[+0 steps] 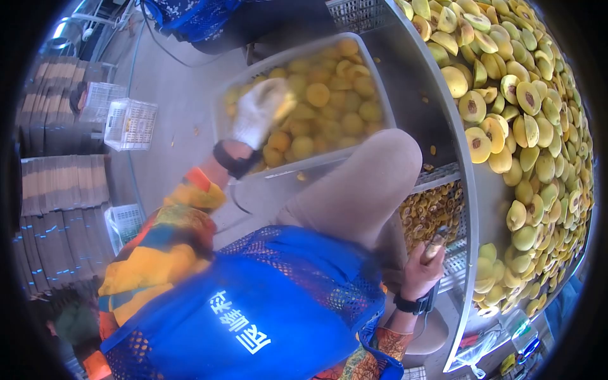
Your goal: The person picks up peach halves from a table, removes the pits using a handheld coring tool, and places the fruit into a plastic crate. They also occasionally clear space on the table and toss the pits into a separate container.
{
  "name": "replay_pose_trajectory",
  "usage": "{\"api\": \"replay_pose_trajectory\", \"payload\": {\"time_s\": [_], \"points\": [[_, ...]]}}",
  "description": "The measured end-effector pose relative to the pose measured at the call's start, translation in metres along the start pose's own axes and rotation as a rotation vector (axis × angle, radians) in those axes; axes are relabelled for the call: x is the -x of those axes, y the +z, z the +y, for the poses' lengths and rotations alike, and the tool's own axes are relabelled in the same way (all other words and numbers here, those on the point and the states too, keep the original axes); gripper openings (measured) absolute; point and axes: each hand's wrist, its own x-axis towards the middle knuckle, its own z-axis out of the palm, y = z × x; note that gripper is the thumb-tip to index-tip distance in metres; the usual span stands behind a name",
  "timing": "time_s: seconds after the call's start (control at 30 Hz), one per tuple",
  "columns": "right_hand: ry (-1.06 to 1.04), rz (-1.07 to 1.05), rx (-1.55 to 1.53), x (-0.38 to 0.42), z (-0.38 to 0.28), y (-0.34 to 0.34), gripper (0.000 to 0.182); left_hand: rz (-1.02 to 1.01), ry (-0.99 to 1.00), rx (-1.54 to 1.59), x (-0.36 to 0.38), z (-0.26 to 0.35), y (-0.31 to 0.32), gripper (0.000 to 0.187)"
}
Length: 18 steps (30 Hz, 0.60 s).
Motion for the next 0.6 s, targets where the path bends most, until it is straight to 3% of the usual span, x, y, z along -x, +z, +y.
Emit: {"api": "replay_pose_trajectory", "payload": {"time_s": [0.03, 0.1, 0.17, 0.23, 0.27, 0.3, 0.33, 0.37, 0.43, 0.53, 0.57, 0.6], "points": [[0.007, -0.003, 0.035, 0.006, 0.012, 0.003, 0.022, 0.084, 0.113, -0.331, -0.005, -0.038, -0.019, 0.036], [0.019, -0.005, 0.103, 0.019, 0.037, 0.014, 0.025, 0.168, 0.165, -0.625, -0.007, -0.142, -0.055, 0.036], [0.102, 0.0, 0.155, 0.032, 0.06, 0.032, 0.024, 0.091, 0.089, -1.052, 0.005, -0.163, -0.08, 0.038], [0.224, -0.042, 0.251, 0.043, 0.062, 0.036, 0.029, -0.087, 0.019, -1.247, 0.019, -0.253, -0.104, 0.04], [0.334, -0.101, 0.218, 0.042, 0.059, 0.036, 0.036, -0.16, 0.077, -1.236, 0.032, -0.26, -0.108, 0.04], [0.266, -0.078, 0.238, 0.043, 0.057, 0.034, 0.037, -0.071, 0.162, -1.427, 0.043, -0.236, -0.1, 0.039], [0.2, -0.054, 0.259, 0.043, 0.056, 0.031, 0.038, -0.093, 0.047, -1.18, 0.045, -0.243, -0.1, 0.042], [0.327, -0.055, 0.211, 0.04, 0.039, 0.027, 0.039, -0.098, -0.01, -1.028, 0.045, -0.245, -0.098, 0.045], [0.315, -0.013, 0.169, 0.042, 0.046, 0.027, 0.039, -0.188, -0.088, -1.145, 0.04, -0.226, -0.09, 0.046], [0.243, 0.004, 0.171, 0.045, 0.051, 0.033, 0.036, -0.241, -0.115, -1.228, 0.018, -0.245, -0.091, 0.042], [0.234, 0.019, 0.149, 0.046, 0.049, 0.036, 0.035, -0.274, -0.219, -1.283, 0.006, -0.25, -0.089, 0.04], [0.324, -0.055, 0.115, 0.041, 0.037, 0.03, 0.033, -0.299, -0.276, -1.31, -0.006, -0.25, -0.083, 0.039]]}}
